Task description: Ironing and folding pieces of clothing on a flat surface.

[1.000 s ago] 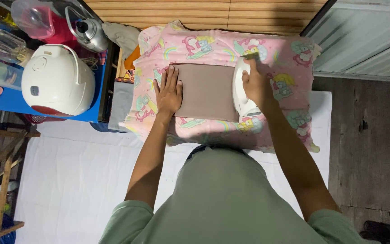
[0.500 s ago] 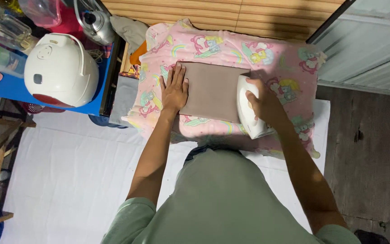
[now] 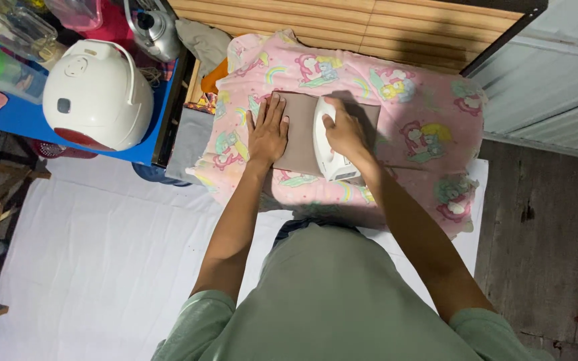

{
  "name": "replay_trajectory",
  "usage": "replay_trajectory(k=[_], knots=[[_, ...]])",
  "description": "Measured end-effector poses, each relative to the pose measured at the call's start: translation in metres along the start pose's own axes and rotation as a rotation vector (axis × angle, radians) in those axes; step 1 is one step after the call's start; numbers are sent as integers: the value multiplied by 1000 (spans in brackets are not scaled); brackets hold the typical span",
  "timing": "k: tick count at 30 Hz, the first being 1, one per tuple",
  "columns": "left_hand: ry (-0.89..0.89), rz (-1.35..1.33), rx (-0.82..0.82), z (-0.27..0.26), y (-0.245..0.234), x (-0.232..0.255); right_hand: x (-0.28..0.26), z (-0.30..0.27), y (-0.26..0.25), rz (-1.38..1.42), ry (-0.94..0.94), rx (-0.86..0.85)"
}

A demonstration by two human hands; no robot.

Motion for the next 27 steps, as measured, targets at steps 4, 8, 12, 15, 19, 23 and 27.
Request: replay_trajectory(k=[4,8,12,15,19,23,27], knots=[[-18,-2,-8,-1,-3,2,4,6,0,-61,-10,-14],[-16,4,-19,0,-1,0,-1,0,1,-47,-6,-34],[0,7,7,1,4,-1,4,0,0,32,0,-5],[50,125,40,1,8,1,24,15,-5,-322,-409,357],[50,222,18,-6,-14,18,26,-9,-36,-445,-637,484],[-5,60,302,-14,-66,62,22,-44,-73,-99,-424,266],[-432,-784,62,-26,-67,112,44,-79,-83,23,-397,170]])
Point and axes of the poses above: each hand's wrist, its own z-axis towards the middle knuckle, its own y-axis out of the palm, x = y × z, the point moved 5 cm from there along z, towards the middle knuckle, and after that the axes turned 5 degrees about x, right-handed, at the moved point
